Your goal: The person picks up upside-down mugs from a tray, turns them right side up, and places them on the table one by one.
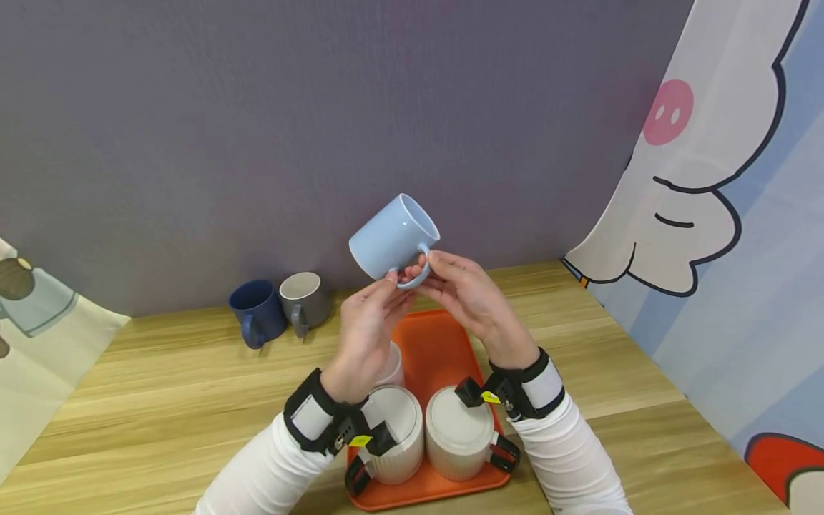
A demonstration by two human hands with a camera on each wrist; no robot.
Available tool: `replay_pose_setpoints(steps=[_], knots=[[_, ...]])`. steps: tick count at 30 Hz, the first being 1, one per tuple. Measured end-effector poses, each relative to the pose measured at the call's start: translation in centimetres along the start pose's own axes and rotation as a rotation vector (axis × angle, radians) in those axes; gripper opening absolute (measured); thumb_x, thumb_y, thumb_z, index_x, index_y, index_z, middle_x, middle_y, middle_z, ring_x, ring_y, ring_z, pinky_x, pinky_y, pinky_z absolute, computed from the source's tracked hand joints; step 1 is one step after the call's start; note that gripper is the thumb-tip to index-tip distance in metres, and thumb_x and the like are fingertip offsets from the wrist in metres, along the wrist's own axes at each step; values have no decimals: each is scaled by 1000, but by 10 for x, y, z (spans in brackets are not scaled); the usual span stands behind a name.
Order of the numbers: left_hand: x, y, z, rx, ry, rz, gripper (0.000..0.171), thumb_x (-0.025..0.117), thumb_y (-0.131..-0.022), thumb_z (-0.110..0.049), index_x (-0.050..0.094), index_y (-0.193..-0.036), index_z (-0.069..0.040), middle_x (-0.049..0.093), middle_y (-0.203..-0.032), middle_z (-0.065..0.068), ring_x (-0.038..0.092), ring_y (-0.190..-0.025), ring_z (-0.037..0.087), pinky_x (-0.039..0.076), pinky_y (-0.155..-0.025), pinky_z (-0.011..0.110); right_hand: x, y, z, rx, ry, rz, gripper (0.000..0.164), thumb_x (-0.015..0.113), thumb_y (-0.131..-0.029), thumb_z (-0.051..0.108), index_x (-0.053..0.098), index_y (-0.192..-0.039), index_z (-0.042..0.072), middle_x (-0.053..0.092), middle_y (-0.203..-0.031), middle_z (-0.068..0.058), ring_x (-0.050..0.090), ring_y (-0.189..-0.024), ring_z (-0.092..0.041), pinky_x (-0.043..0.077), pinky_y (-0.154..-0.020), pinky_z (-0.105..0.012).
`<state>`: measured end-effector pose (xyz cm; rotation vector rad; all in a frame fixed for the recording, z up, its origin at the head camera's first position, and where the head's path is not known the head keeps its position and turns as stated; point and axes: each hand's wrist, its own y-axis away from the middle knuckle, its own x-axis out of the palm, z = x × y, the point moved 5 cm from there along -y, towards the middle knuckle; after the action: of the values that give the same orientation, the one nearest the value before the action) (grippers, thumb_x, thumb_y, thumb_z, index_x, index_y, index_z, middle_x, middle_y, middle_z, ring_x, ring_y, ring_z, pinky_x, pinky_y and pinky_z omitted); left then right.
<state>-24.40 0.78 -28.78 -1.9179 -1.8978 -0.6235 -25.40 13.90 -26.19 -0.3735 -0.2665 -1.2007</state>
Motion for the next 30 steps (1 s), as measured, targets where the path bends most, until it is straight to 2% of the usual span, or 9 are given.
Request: replay_pose_setpoints(steps=[5,7,13,23,30], knots=[[-4,-2,-1,9,61,-10,24,60,-93,-10,65,-108,8,67,-91,5,66,-82,14,51,-93,35,-1,-2,-5,-2,60,16,26,41,-102,17,64,-90,11,63,-92,-1,60,-93,-14,50,-91,-25],[-5,-4,-1,13,99,-12,24,59,-93,-9,64,-108,9,68,-92,7,67,-82,14,51,-93,35,-1,-2,-7,7,88,15,27,41,-102,18,65,-89,14,63,-90,2,57,-90,-12,46,-89,-21],[-8,-6,-1,32,198,-12,19,54,-94,-4,62,-104,10,70,-87,7,68,-83,15,51,-92,33,2,-7,-15,49,132,16,29,41,-102,22,64,-85,19,56,-85,8,44,-80,-10,27,-67,-23],[-6,-4,-4,27,386,61,22,41,-99,-2,61,-92,2,64,-83,5,66,-82,16,44,-99,33,10,-10,-21,101,24,90,29,32,-104,21,58,-93,16,55,-87,8,41,-79,-10,29,-66,-20],[-7,-4,-7,4,497,98,21,38,-101,-4,56,-89,0,55,-87,6,56,-88,18,40,-99,30,15,-13,-25,122,-41,105,31,31,-104,21,59,-92,16,56,-87,7,42,-80,-10,31,-67,-19]])
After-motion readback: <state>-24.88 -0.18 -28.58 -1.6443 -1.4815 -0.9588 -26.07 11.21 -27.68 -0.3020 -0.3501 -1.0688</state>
